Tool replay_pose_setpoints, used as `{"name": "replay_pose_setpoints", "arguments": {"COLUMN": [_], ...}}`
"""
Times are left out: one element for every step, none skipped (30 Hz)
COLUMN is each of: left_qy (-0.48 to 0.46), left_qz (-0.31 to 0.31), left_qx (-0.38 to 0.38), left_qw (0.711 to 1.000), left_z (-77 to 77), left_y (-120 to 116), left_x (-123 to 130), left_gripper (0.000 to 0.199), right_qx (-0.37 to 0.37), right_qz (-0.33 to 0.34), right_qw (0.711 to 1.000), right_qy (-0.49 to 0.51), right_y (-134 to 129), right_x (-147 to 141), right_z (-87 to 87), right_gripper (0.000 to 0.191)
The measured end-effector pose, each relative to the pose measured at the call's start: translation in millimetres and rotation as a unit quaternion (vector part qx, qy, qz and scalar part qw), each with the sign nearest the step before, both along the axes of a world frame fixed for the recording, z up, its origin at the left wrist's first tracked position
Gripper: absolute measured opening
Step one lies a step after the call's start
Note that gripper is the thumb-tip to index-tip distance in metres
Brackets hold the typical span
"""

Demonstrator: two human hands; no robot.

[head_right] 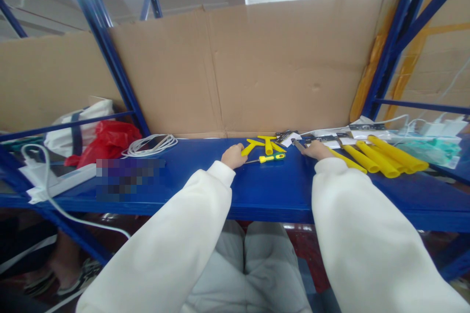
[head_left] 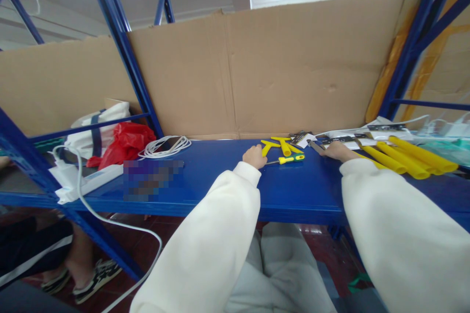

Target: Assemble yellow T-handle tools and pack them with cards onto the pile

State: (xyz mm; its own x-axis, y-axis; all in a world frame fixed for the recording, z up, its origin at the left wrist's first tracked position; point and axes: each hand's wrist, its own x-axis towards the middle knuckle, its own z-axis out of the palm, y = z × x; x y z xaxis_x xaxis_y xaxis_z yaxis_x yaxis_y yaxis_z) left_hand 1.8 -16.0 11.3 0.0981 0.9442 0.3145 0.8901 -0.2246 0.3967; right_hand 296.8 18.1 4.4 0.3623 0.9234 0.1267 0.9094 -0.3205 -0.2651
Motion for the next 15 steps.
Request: {"name": "replay_pose_setpoints", "arguments": {"left_qy": [0.034, 0.066, 0.090, 0.106, 0.118, 0.125, 0.131, 0.136, 0.140, 0.143, 0.146, 0.148, 0.152, 0.156, 0.162], "left_qz": [0.018, 0.038, 0.055, 0.069, 0.081, 0.090, 0.092, 0.084, 0.067, 0.042, 0.013, -0.012, -0.025, -0.030, -0.027], "left_qx": [-0.017, -0.030, -0.039, -0.045, -0.050, -0.051, -0.047, -0.039, -0.026, -0.011, 0.003, 0.011, 0.013, 0.009, 0.002], "left_qw": [0.999, 0.997, 0.994, 0.991, 0.988, 0.987, 0.986, 0.986, 0.988, 0.989, 0.989, 0.989, 0.988, 0.987, 0.986], "left_z": [2.5, 5.4, 8.3, 10.8, 12.7, 13.8, 13.9, 13.1, 11.6, 9.6, 7.4, 5.2, 3.3, 1.9, 1.0], "left_y": [-1.8, -4.0, -6.3, -8.4, -10.1, -11.2, -11.6, -11.2, -10.1, -8.4, -6.5, -4.5, -2.7, -1.3, -0.5], "left_x": [-0.2, -0.5, -1.0, -1.7, -2.4, -3.2, -3.8, -4.1, -4.3, -4.1, -3.7, -3.3, -2.9, -2.7, -2.7], "left_gripper": [0.033, 0.037, 0.040, 0.041, 0.041, 0.040, 0.040, 0.040, 0.041, 0.042, 0.043, 0.045, 0.046, 0.045, 0.044], "right_qx": [-0.001, -0.002, -0.005, -0.008, -0.013, -0.017, -0.020, -0.023, -0.025, -0.024, -0.023, -0.023, -0.023, -0.025, -0.028], "right_qz": [0.001, 0.003, 0.005, 0.009, 0.014, 0.021, 0.029, 0.038, 0.046, 0.054, 0.060, 0.064, 0.067, 0.069, 0.071], "right_qw": [1.000, 1.000, 1.000, 1.000, 1.000, 1.000, 0.999, 0.999, 0.999, 0.998, 0.998, 0.998, 0.998, 0.997, 0.997], "right_qy": [0.003, 0.006, 0.007, 0.007, 0.007, 0.008, 0.009, 0.011, 0.012, 0.012, 0.010, 0.006, 0.001, -0.004, -0.009], "right_y": [-0.8, -1.6, -2.5, -3.5, -4.7, -6.1, -7.7, -9.2, -10.7, -12.0, -13.0, -13.8, -14.2, -14.4, -14.5], "right_x": [-1.2, -2.3, -3.4, -4.5, -5.7, -7.0, -8.3, -9.7, -11.1, -12.5, -13.7, -14.7, -15.4, -15.9, -16.3], "right_z": [0.8, 1.7, 2.8, 4.0, 5.3, 6.7, 8.1, 9.3, 10.4, 11.3, 11.9, 12.3, 12.6, 12.7, 12.7], "right_gripper": [0.038, 0.037, 0.036, 0.035, 0.033, 0.031, 0.028, 0.026, 0.025, 0.023, 0.020, 0.018, 0.015, 0.014, 0.015]}}
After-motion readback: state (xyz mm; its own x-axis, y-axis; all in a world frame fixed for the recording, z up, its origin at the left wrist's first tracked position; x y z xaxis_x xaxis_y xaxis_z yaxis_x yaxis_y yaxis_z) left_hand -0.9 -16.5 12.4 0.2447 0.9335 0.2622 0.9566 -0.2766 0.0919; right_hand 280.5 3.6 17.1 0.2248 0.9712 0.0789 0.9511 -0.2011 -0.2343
